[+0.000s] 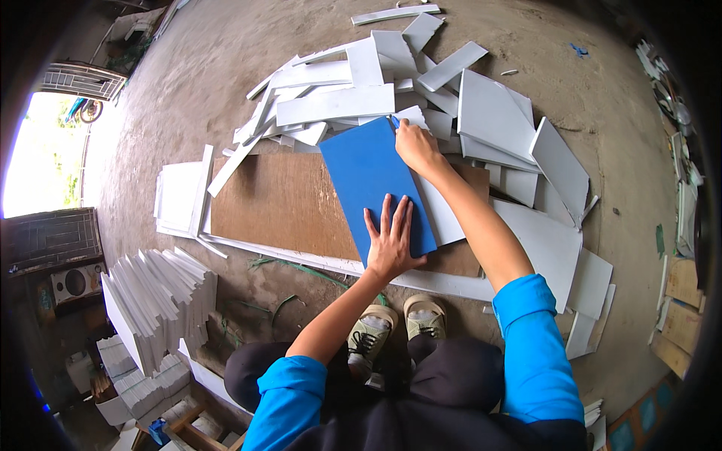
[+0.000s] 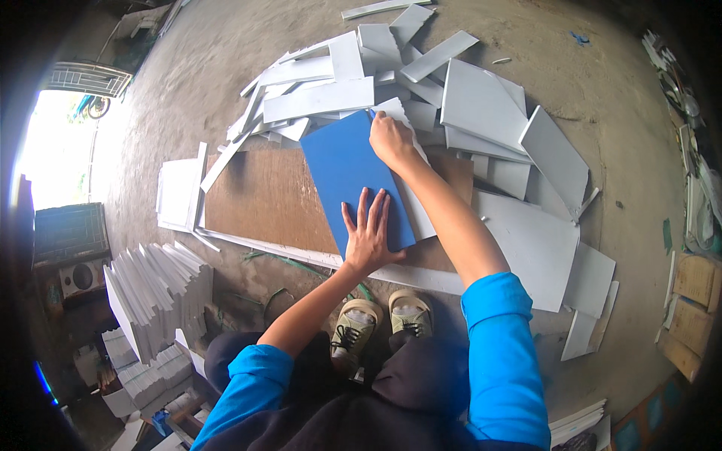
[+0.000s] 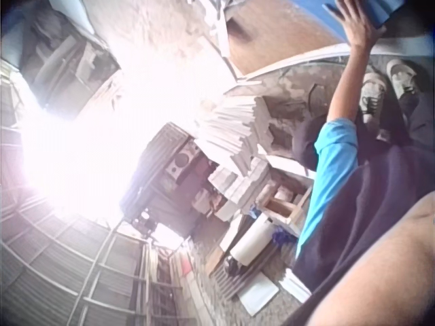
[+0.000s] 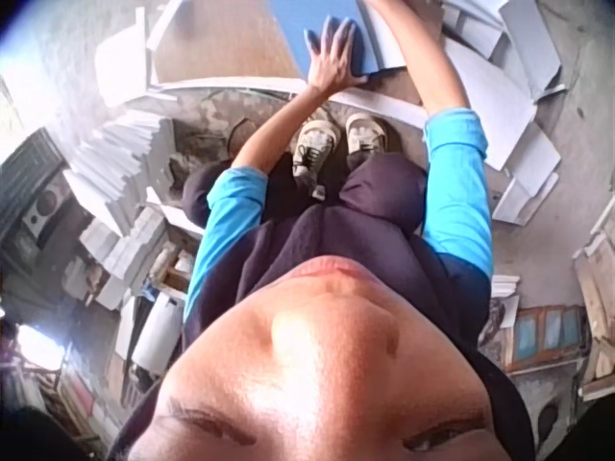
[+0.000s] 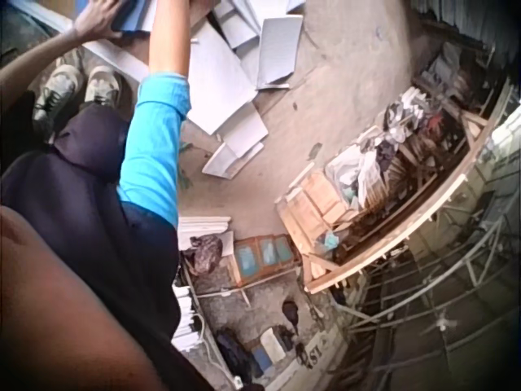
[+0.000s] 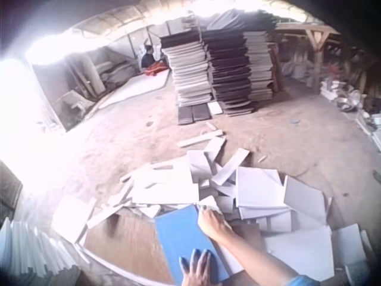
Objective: The person sits on the floor and uses a utility knife to cut white foam sheets to size, using a blue rectangular board as a template. They repeatedly align the blue board on the white sheets, trace the edges with the knife, and separate the cut pieces.
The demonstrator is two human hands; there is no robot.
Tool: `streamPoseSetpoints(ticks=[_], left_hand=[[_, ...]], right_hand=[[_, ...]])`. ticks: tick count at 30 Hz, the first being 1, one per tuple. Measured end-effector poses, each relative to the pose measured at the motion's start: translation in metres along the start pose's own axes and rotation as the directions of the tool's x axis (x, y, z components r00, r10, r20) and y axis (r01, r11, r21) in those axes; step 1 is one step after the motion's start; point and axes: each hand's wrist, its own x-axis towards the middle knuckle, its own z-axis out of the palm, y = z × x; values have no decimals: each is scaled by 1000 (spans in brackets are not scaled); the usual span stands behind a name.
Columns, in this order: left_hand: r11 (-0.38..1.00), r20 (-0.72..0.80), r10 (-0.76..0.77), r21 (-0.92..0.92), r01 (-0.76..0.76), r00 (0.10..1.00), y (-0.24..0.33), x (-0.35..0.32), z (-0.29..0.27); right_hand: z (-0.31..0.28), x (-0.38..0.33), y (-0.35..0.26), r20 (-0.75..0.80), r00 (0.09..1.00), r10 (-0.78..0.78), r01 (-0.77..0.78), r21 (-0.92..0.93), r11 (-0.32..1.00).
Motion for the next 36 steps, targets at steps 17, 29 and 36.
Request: streamPoseSetpoints(ticks=[17,29,36], left_hand=[[1000,-28,7,19,-6,1000,-3,-1,2],[999,-123,9,38,-4,992,0,-5,11],[999,-127,14,54,-7,992,2,-7,8]], right_hand=[[-26,-9,-25,464,854,234,-243,-43,969],[-25,-213,17,394,896,207,-243,44,969],[-19,-251,21,344,918,198,-212,5,977]])
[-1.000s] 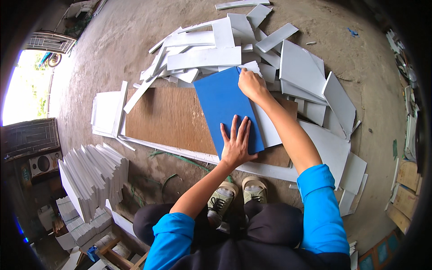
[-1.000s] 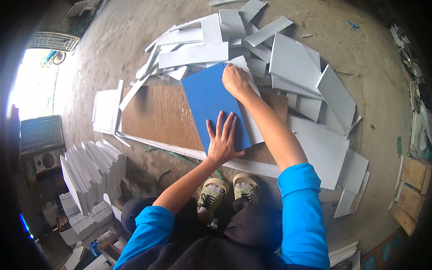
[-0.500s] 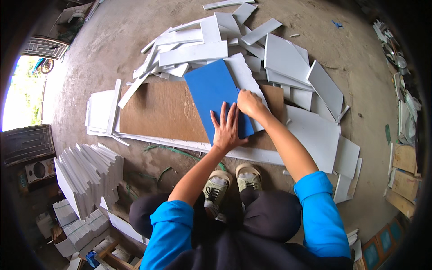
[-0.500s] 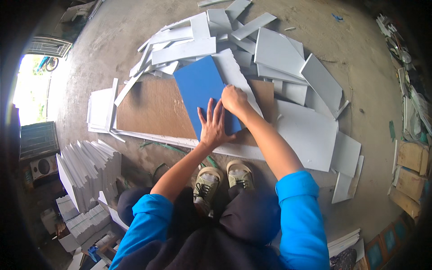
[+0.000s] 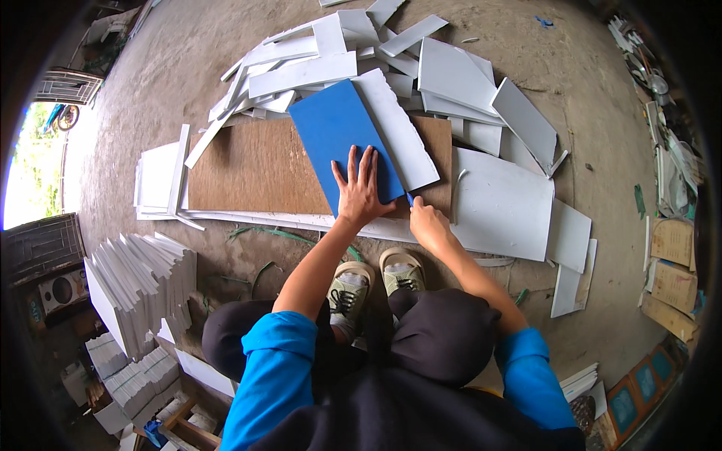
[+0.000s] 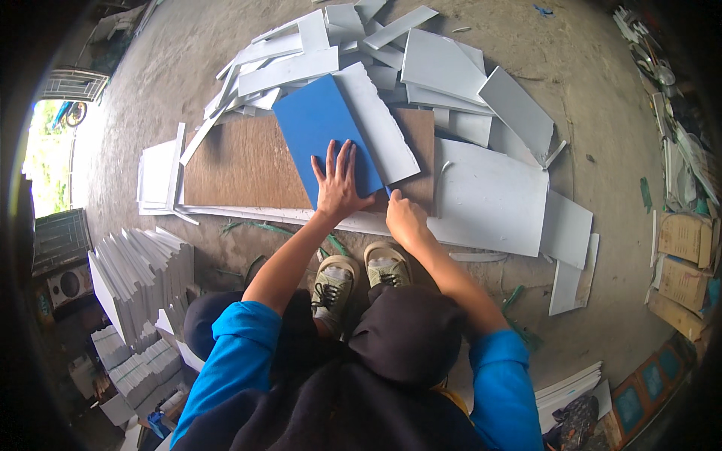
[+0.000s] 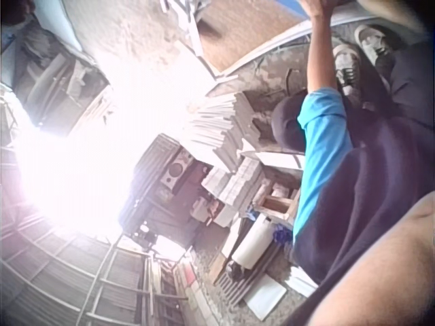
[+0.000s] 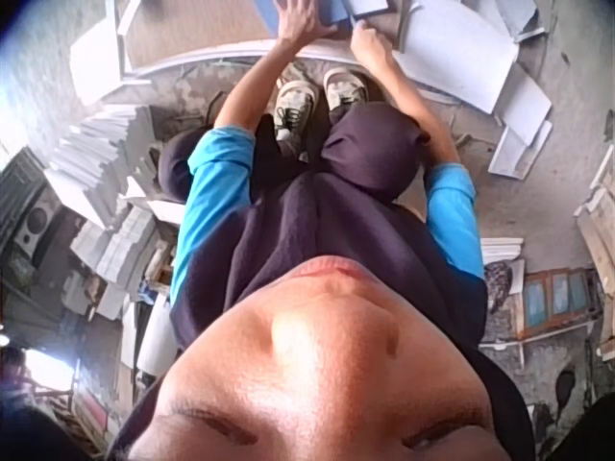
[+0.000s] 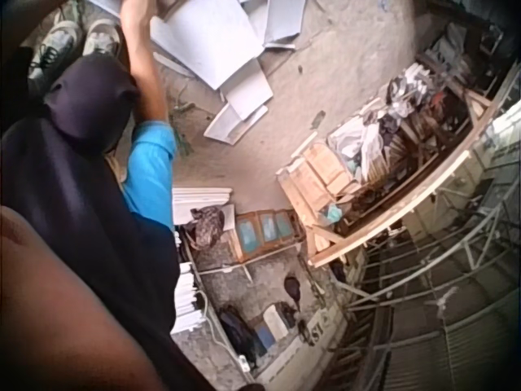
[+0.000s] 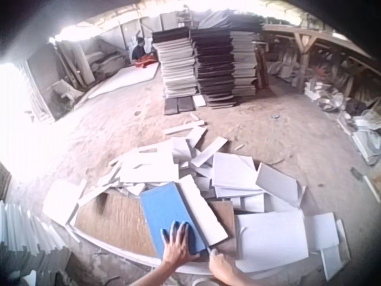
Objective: The person sits on the floor and uses a utility knife to cut white foam sheets to size, using a blue rectangular board as a template. They repeatedly align the blue board on the white sheets, trace the edges with the knife, and separate the cut pieces.
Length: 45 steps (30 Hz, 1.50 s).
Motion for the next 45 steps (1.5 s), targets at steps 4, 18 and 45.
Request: streamPoseSetpoints(ticks=[4,18,45], left_hand=[[1000,-17,7,-26,-7,1000,5,3,0],[993,28,45,-113,-41,999,2,6,-3],[950,-563,45,-230,-209,825,-25,65,-167]], right_hand=[[13,-12,17,-37,999,-22,21,-22,1000],[-66,199,27,-615,775,-149,318,175,932],[-225,10,-23,-640,757,129,487,685,542]])
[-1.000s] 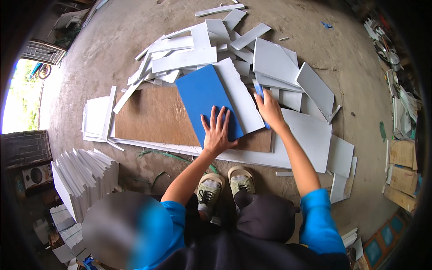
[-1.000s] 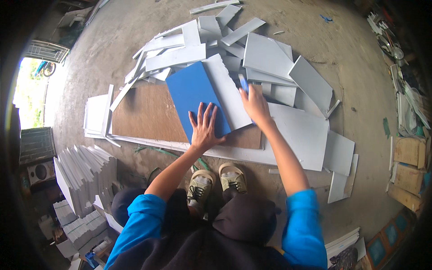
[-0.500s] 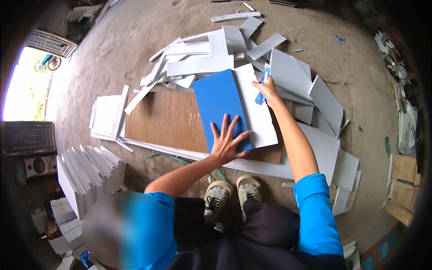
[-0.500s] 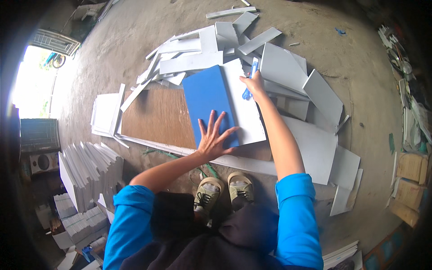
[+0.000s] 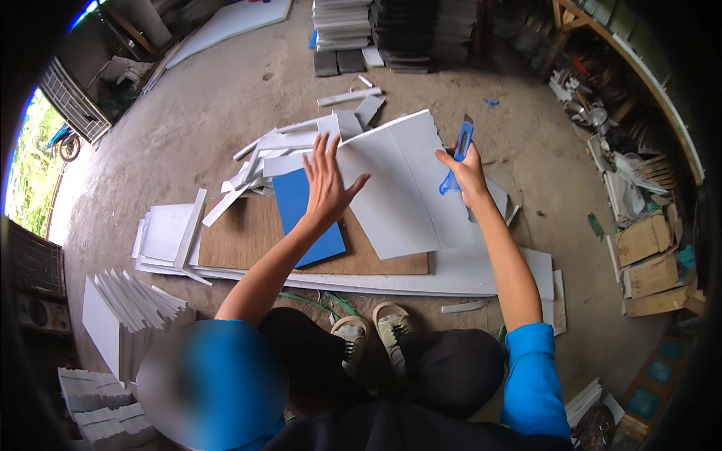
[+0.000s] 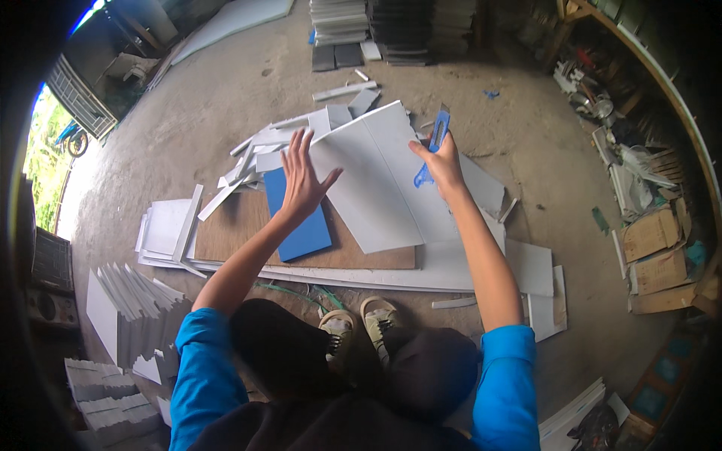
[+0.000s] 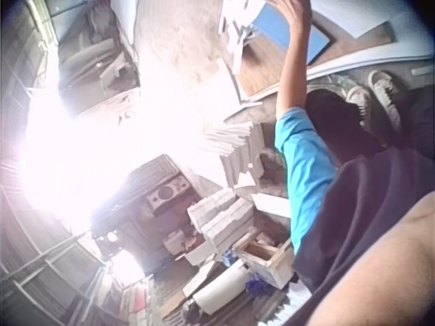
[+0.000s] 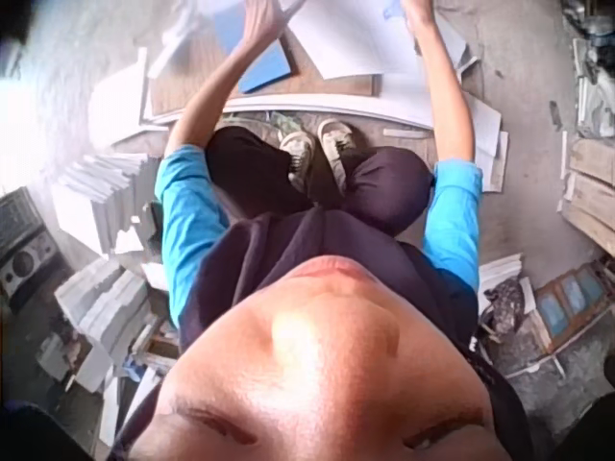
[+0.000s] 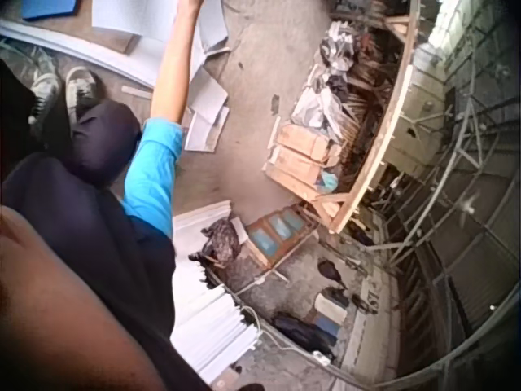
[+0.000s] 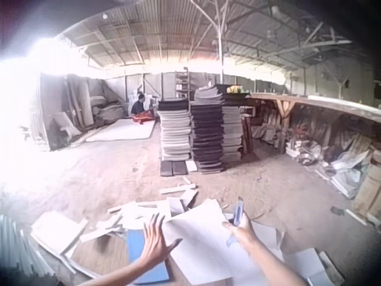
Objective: The person sits on the floor and uses a utility knife to cut white foam sheets to size, using a blue rectangular board as a template. They repeatedly align the blue board on the white sheets, trace the edges with the knife, and separate the cut pieces.
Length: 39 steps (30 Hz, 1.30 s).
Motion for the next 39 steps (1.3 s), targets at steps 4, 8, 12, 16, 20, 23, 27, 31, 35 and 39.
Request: streamPoseSetpoints(ticks=[4,8,12,16,20,23,27,31,35,39], left_hand=[[991,184,78,-119,-56,980,21,38,-43],[990,321,77,-138,-34,944,40,26,-40],[934,257,315,88,-346,914,37,4,-21],[883,294,315,259,-392,902,39,0,-18],[887,283,203,353,-299,937,36,-1,-25],[895,252,158,372,-247,955,32,-1,-24],[876,194,241,379,-299,951,39,-4,-20],[930,177,178,292,-225,968,56,2,-12],[964,127,119,221,-145,985,52,9,-4],[978,126,82,182,-104,989,53,12,-1]], right_hand=[[0,-26,-45,82,993,-85,82,35,996],[-32,-25,-19,-54,975,-217,198,-241,950],[-49,-58,-24,-22,997,74,-75,-42,996],[-55,-86,-21,183,886,427,-441,40,897],[-46,-104,-34,259,840,477,-487,-30,873],[-43,-103,-36,309,873,378,-369,-91,925],[-39,-98,-34,355,892,281,-162,-330,930],[-31,-98,-42,209,956,205,-81,-485,871],[-14,-101,-37,175,981,80,31,-556,830],[7,-105,-30,216,975,-51,193,-706,681]])
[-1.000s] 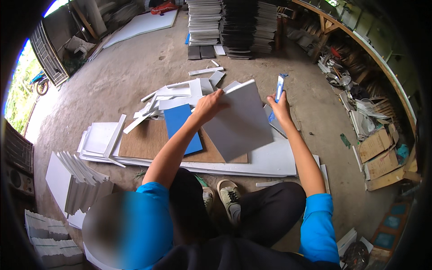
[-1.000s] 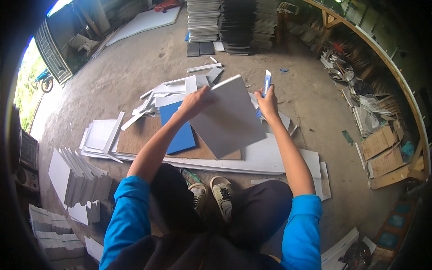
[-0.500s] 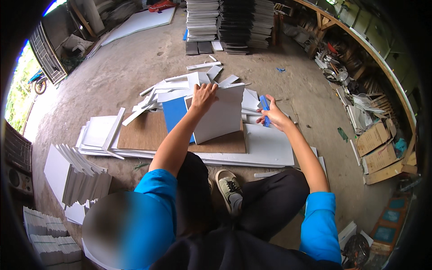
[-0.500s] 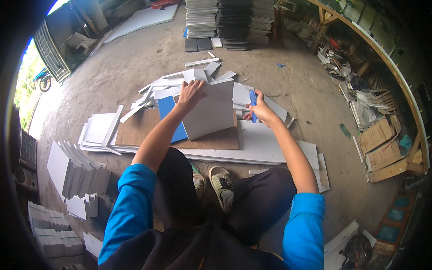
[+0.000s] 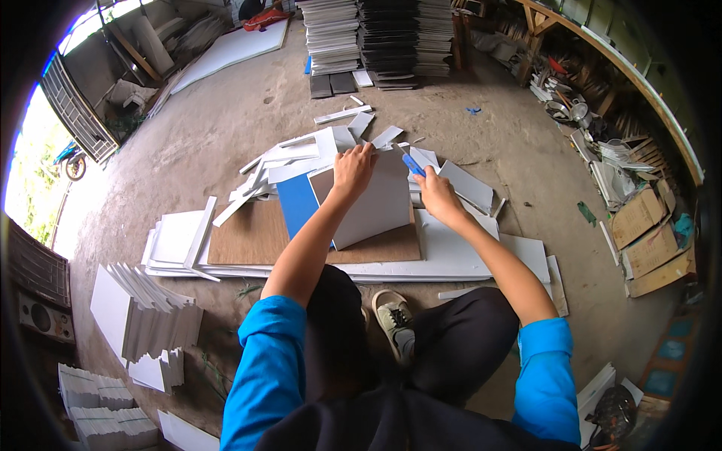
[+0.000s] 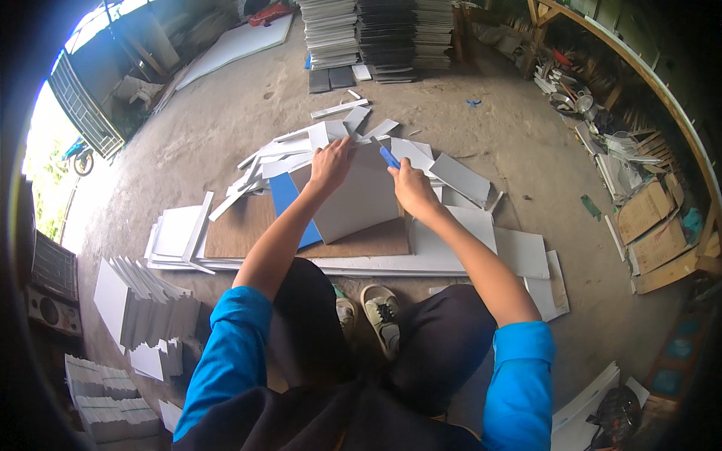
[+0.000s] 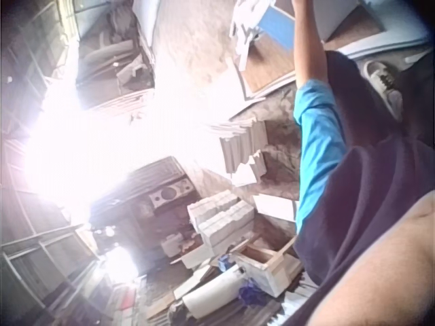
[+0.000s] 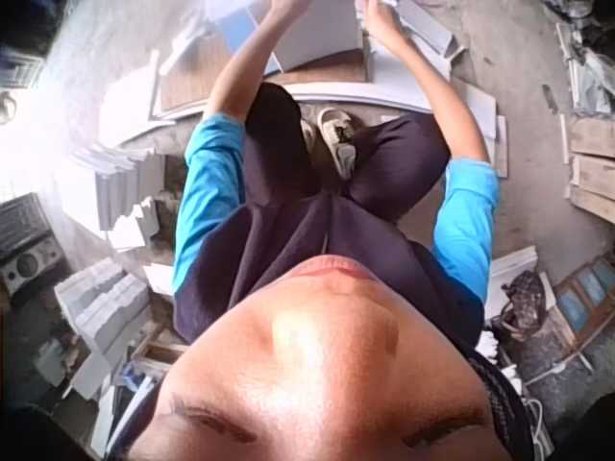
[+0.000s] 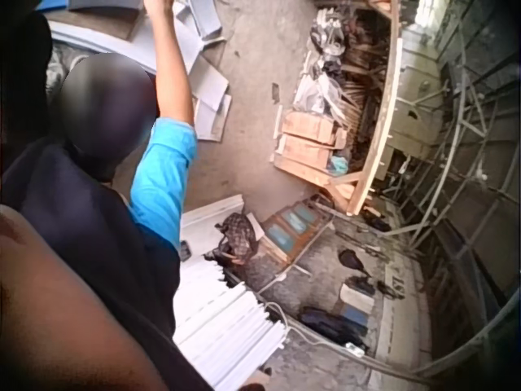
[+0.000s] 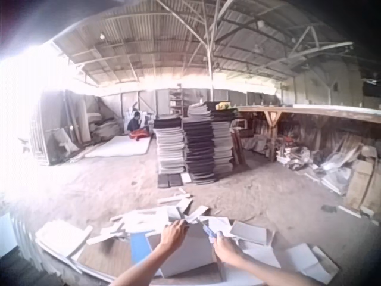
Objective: The person sits on the floor and uses a utility knife to cut white foam sheets to size, using a blue rectangular board as a template. They repeatedly align the blue board on the white sheets, trace the edges with the knife, and separate the cut pieces.
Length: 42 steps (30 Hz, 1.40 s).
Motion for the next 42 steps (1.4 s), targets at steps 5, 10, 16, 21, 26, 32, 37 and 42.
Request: streamPoseSetpoints(ticks=[5,10,16,21,26,32,37,42], left_hand=[[1000,-61,-11,-12,11,998,3,1,3],[999,-58,-32,-12,32,998,1,0,2],[999,-61,-34,-38,32,998,5,0,0],[999,12,-35,-41,36,999,8,-1,-6],[998,-15,-26,-58,25,1000,8,-4,-7],[998,-16,-14,-67,13,1000,7,-4,-7],[996,-25,-15,-93,13,1000,6,-5,-7],[996,-25,-6,-87,4,1000,7,-5,-7]], right_hand=[[10,6,-12,21,999,-26,27,-61,998],[11,8,-25,-1,1000,-26,25,-87,996],[16,6,-30,60,997,-47,57,-180,982],[21,1,-35,69,994,-83,98,-256,962],[19,3,-39,17,992,-123,124,-226,966],[20,3,-34,55,992,-111,120,-190,974],[20,2,-38,58,990,-129,138,-185,973],[23,2,-37,56,992,-113,121,-181,976]])
